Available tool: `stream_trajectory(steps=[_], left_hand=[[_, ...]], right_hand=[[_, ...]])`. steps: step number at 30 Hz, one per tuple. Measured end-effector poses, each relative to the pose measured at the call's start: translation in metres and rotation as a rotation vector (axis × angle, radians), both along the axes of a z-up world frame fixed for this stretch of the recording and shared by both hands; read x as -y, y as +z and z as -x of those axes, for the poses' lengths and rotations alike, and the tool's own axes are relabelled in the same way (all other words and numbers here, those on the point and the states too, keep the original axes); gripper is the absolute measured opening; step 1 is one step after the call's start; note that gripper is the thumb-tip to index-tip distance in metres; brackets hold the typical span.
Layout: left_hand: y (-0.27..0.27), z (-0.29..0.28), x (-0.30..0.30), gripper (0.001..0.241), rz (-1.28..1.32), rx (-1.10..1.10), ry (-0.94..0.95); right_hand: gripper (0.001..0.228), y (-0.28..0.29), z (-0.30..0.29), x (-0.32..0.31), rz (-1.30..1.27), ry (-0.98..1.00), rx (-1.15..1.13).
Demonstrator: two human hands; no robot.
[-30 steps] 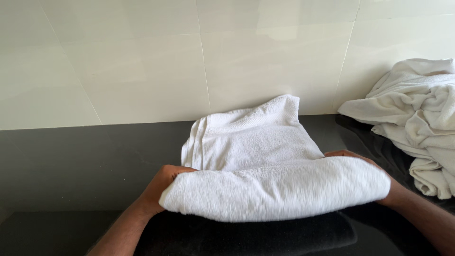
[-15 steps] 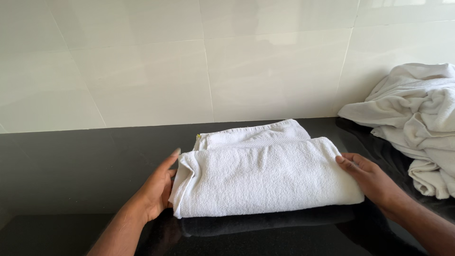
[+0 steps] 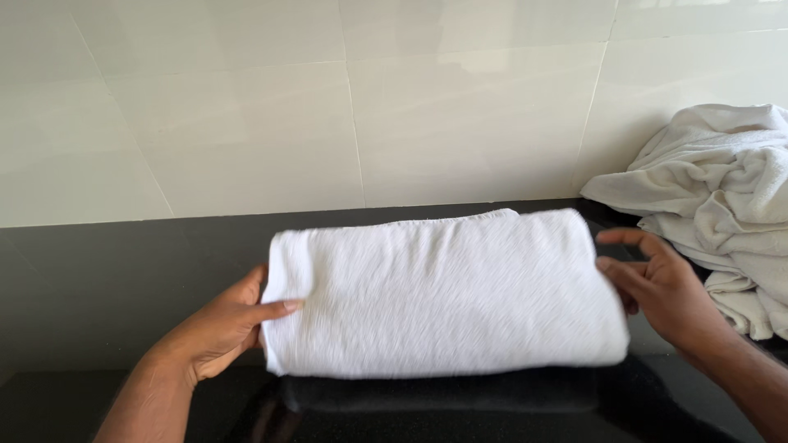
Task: The person unfolds a white towel on a dark countertop and smooths it out. They fold the towel in half lengthwise, then fold it again to create a long strip. Finally, they fold the strip into thirds to create a compact rectangular bundle.
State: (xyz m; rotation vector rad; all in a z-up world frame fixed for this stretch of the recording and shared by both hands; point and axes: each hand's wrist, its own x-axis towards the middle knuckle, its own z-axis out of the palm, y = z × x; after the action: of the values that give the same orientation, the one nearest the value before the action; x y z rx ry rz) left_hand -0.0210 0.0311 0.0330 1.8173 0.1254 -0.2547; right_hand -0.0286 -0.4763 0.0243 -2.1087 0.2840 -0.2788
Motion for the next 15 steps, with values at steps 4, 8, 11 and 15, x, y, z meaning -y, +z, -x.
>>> stream_trajectory(steps=[4,8,11,15], left_hand=[[0.005,0.006,-0.012,0.105,-0.289,-0.192,-0.029],[0.017,0.016,-0.011,0.122,-0.382,-0.220,-0.189],[0.019,0.018,0.002,0.127,-0.547,-0.264,-0.240],[0.018,0.017,0.020,0.114,-0.442,-0.111,-0.160]], right_hand=[[0.044,-0.017,-0.009,0.007,0.066,0.135,-0.128],[0.058,-0.027,-0.011,0.007,0.153,0.198,-0.221],[0.066,-0.027,-0.005,-0.004,0.203,0.181,-0.301],[0.075,-0.017,0.001,-0.019,0.062,0.184,-0.228]])
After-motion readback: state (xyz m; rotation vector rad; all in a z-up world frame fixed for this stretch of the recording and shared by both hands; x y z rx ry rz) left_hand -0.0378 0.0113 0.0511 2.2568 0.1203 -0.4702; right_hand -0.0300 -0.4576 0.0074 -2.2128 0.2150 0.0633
